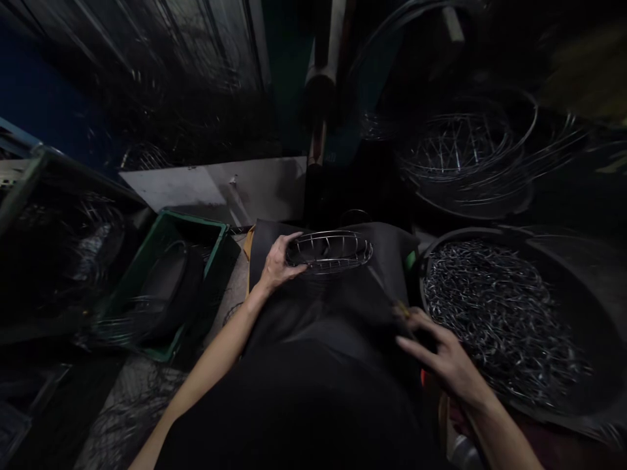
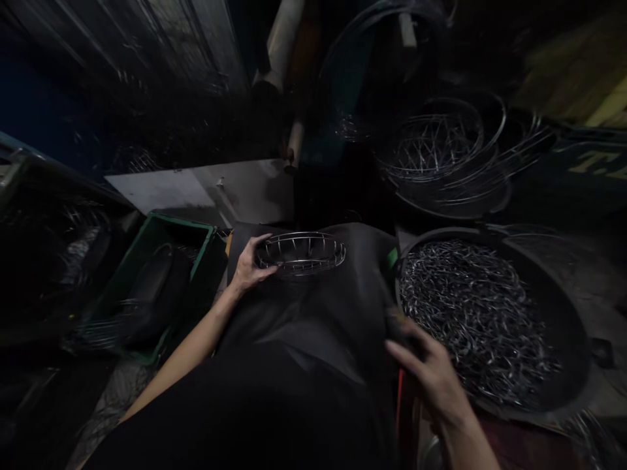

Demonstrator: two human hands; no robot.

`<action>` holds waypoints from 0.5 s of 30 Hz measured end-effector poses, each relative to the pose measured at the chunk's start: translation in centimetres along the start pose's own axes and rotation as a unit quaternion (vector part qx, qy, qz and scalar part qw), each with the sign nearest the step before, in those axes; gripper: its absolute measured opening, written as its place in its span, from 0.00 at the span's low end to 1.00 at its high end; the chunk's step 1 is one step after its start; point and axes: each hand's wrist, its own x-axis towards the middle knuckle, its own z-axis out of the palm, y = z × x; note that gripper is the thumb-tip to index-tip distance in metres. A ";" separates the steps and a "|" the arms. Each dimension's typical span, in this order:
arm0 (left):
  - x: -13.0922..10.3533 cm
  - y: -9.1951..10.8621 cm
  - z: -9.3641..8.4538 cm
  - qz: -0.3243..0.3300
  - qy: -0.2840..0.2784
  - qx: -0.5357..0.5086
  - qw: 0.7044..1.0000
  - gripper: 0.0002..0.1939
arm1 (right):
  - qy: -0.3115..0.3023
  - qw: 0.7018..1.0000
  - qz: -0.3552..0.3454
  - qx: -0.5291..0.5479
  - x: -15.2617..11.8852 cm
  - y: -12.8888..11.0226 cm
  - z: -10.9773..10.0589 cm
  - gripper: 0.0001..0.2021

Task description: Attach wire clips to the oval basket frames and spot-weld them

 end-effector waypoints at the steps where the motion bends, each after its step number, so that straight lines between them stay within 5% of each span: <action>1: 0.1 0.1 0.1 0.001 -0.002 0.000 1.000 0.32 | -0.049 0.999 -0.012 0.007 1.0 -1.5 0.6 0.16; 3: 0.3 0.3 0.2 0.004 -0.008 0.003 1.000 0.31 | -0.128 0.991 -0.033 0.015 2.7 -4.2 1.3 0.15; 6: 0.5 0.3 0.6 0.007 -0.009 0.009 1.000 0.30 | -0.147 0.988 -0.046 -0.011 4.3 -6.7 1.8 0.15; 15: -0.1 -0.1 1.9 0.018 -0.023 0.034 0.999 0.34 | 0.000 0.979 -0.106 -0.173 4.5 -9.4 2.5 0.15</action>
